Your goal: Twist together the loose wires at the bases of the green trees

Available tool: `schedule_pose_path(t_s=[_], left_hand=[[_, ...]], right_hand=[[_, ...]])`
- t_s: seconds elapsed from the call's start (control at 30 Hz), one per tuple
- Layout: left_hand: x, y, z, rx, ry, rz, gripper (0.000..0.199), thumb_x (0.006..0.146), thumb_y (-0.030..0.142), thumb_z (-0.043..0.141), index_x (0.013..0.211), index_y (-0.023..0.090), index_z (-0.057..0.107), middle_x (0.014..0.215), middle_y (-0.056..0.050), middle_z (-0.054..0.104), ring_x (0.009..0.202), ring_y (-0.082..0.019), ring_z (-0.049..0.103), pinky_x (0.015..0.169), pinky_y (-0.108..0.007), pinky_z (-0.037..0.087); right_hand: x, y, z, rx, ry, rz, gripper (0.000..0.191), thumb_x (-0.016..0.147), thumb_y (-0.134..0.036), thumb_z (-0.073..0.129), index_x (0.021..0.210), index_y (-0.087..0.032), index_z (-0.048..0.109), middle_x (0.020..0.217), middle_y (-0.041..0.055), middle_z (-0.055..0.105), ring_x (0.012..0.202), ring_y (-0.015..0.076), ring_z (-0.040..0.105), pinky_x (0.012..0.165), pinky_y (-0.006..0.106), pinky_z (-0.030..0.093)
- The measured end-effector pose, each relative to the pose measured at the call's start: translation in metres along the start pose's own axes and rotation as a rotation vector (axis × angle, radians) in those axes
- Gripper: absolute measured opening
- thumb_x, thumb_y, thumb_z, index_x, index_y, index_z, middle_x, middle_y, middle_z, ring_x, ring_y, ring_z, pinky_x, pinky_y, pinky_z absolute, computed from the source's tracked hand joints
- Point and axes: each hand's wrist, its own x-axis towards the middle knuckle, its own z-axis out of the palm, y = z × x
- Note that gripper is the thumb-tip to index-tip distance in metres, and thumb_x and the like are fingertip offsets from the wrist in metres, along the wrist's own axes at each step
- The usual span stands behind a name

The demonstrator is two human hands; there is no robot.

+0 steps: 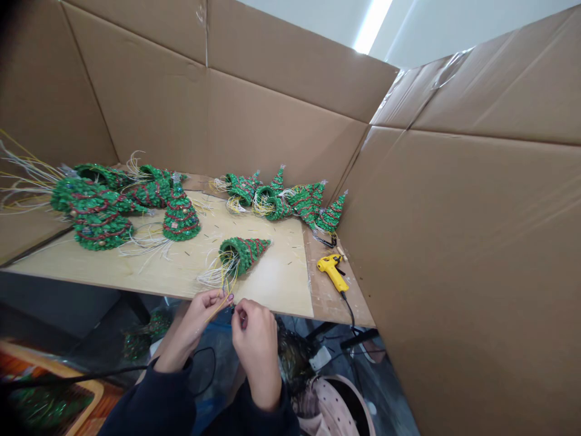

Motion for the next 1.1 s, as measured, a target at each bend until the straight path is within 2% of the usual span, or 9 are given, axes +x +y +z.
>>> schedule_pose_path(t_s=[0.13, 0.27, 0.37, 0.5, 0.77, 0.97, 1.1], left_hand=[[-0.001, 0.004, 0.001, -0.005, 0.028, -0.010, 0.036, 0.063, 0.043, 0.074, 0.058, 0.013, 0.054, 0.054, 0.005, 0.045, 0.051, -0.007, 0.033, 0.049, -0.020, 0.022], [-0.004, 0.009, 0.000, -0.001, 0.023, -0.051, 0.038, 0.061, 0.046, 0.075, 0.059, 0.013, 0.055, 0.050, 0.007, 0.038, 0.048, -0.005, 0.024, 0.046, -0.020, 0.014], [-0.004, 0.012, 0.000, 0.002, 0.017, -0.067, 0.041, 0.060, 0.048, 0.075, 0.059, 0.012, 0.056, 0.049, 0.007, 0.037, 0.047, -0.005, 0.022, 0.046, -0.021, 0.012], [-0.004, 0.016, 0.001, -0.015, 0.004, -0.075, 0.041, 0.059, 0.049, 0.075, 0.062, 0.012, 0.060, 0.049, 0.006, 0.043, 0.047, -0.005, 0.025, 0.046, -0.020, 0.014], [-0.005, 0.019, 0.002, -0.012, -0.018, -0.074, 0.037, 0.061, 0.047, 0.075, 0.061, 0.013, 0.060, 0.049, 0.005, 0.047, 0.046, -0.006, 0.030, 0.046, -0.020, 0.018], [-0.005, 0.024, -0.003, 0.084, -0.079, -0.076, 0.041, 0.067, 0.052, 0.069, 0.065, 0.012, 0.062, 0.048, 0.006, 0.042, 0.045, -0.006, 0.024, 0.045, -0.022, 0.013], [-0.005, 0.025, -0.009, 0.114, -0.142, -0.067, 0.035, 0.070, 0.046, 0.069, 0.067, 0.012, 0.064, 0.054, 0.003, 0.051, 0.050, -0.007, 0.033, 0.047, -0.020, 0.020]], right_hand=[[0.003, 0.003, 0.000, 0.055, 0.004, -0.020, 0.017, 0.082, -0.016, 0.048, 0.069, -0.018, 0.058, 0.066, 0.0003, 0.059, 0.061, 0.0122, 0.052, 0.058, 0.021, 0.033], [0.005, 0.007, -0.002, 0.176, 0.064, -0.034, 0.017, 0.084, -0.016, 0.046, 0.083, -0.017, 0.064, 0.083, 0.0039, 0.064, 0.076, 0.0146, 0.058, 0.063, 0.021, 0.038], [0.006, 0.011, -0.004, 0.296, 0.003, -0.059, 0.020, 0.087, -0.020, 0.046, 0.090, -0.017, 0.066, 0.089, 0.0045, 0.065, 0.082, 0.0148, 0.060, 0.064, 0.020, 0.041], [0.006, 0.019, -0.004, 0.359, -0.068, -0.045, 0.019, 0.087, -0.027, 0.050, 0.091, -0.018, 0.067, 0.088, 0.0032, 0.069, 0.080, 0.0149, 0.061, 0.065, 0.021, 0.042], [0.007, 0.021, -0.006, 0.401, -0.055, -0.033, 0.021, 0.088, -0.026, 0.049, 0.084, -0.017, 0.067, 0.083, 0.0031, 0.069, 0.076, 0.0146, 0.062, 0.064, 0.021, 0.043], [0.009, 0.020, -0.005, 0.421, -0.044, -0.008, 0.028, 0.089, -0.031, 0.046, 0.078, -0.015, 0.066, 0.074, 0.0038, 0.067, 0.070, 0.0149, 0.061, 0.062, 0.021, 0.043], [0.010, 0.021, -0.005, 0.439, -0.029, 0.018, 0.028, 0.088, -0.033, 0.048, 0.077, -0.014, 0.066, 0.072, 0.0045, 0.067, 0.068, 0.0151, 0.061, 0.061, 0.021, 0.043]])
